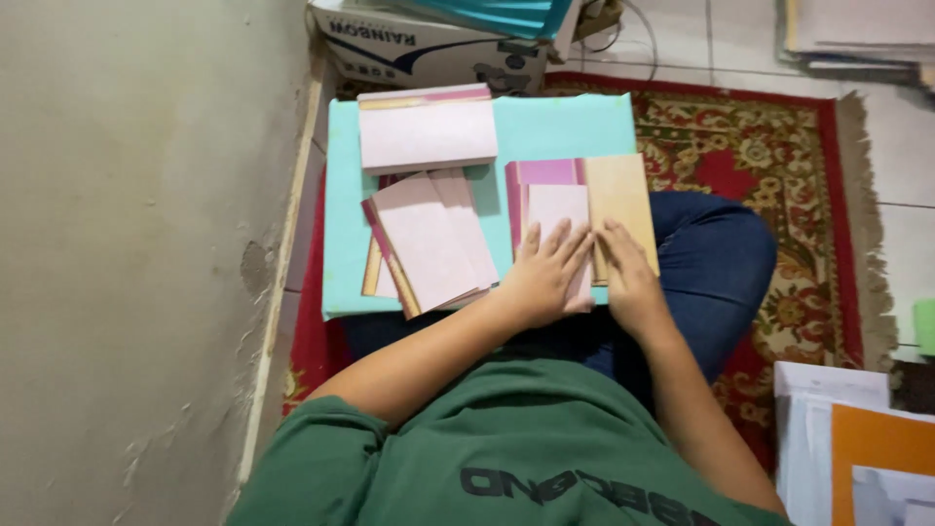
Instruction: Assembling paper invitations by manually inserting printed cards into decorative folders.
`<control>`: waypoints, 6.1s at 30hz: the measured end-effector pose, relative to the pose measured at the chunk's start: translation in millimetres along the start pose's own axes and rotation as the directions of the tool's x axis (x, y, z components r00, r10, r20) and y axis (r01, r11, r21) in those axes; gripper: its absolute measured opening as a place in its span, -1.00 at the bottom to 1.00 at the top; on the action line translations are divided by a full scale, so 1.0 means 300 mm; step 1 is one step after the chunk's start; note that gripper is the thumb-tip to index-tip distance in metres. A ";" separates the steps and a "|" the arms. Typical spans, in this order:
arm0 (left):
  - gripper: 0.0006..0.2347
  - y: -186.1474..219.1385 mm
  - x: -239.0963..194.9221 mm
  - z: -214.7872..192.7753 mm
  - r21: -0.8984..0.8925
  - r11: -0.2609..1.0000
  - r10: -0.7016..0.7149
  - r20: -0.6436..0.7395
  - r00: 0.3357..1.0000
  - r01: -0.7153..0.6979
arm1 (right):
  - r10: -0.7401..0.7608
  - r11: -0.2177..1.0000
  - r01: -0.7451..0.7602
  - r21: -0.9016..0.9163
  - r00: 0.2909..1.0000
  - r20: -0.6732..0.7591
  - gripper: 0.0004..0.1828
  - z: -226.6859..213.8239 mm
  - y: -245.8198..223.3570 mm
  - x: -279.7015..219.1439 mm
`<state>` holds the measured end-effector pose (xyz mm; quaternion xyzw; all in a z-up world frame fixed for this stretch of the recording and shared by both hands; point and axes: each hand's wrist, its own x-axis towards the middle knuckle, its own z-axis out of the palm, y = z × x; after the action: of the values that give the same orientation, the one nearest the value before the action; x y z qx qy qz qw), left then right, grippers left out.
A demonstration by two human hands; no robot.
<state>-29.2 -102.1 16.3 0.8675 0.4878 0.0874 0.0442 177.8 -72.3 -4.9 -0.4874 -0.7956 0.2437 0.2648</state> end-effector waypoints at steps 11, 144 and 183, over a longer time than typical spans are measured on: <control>-0.41 0.019 -0.329 -0.333 -0.129 0.992 -0.032 -0.230 0.973 0.002 | 0.154 0.988 -0.155 0.006 0.986 0.059 -0.49 -0.058 -0.111 0.022; -0.29 -0.059 -0.118 0.004 -0.047 0.985 0.165 -0.049 0.985 -0.167 | -0.085 0.994 0.066 -0.086 0.968 -0.236 -0.54 0.039 0.002 0.192; -0.48 -0.050 0.153 0.007 -0.071 0.997 -0.067 -0.439 0.896 0.040 | 0.369 0.866 -0.429 -0.258 0.895 -0.251 -0.19 -0.063 0.083 0.049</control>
<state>-18.0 -55.3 16.9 0.8098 0.5059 0.2947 -0.0389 200.7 -46.4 -4.4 -0.6981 -0.6756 0.1185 0.2054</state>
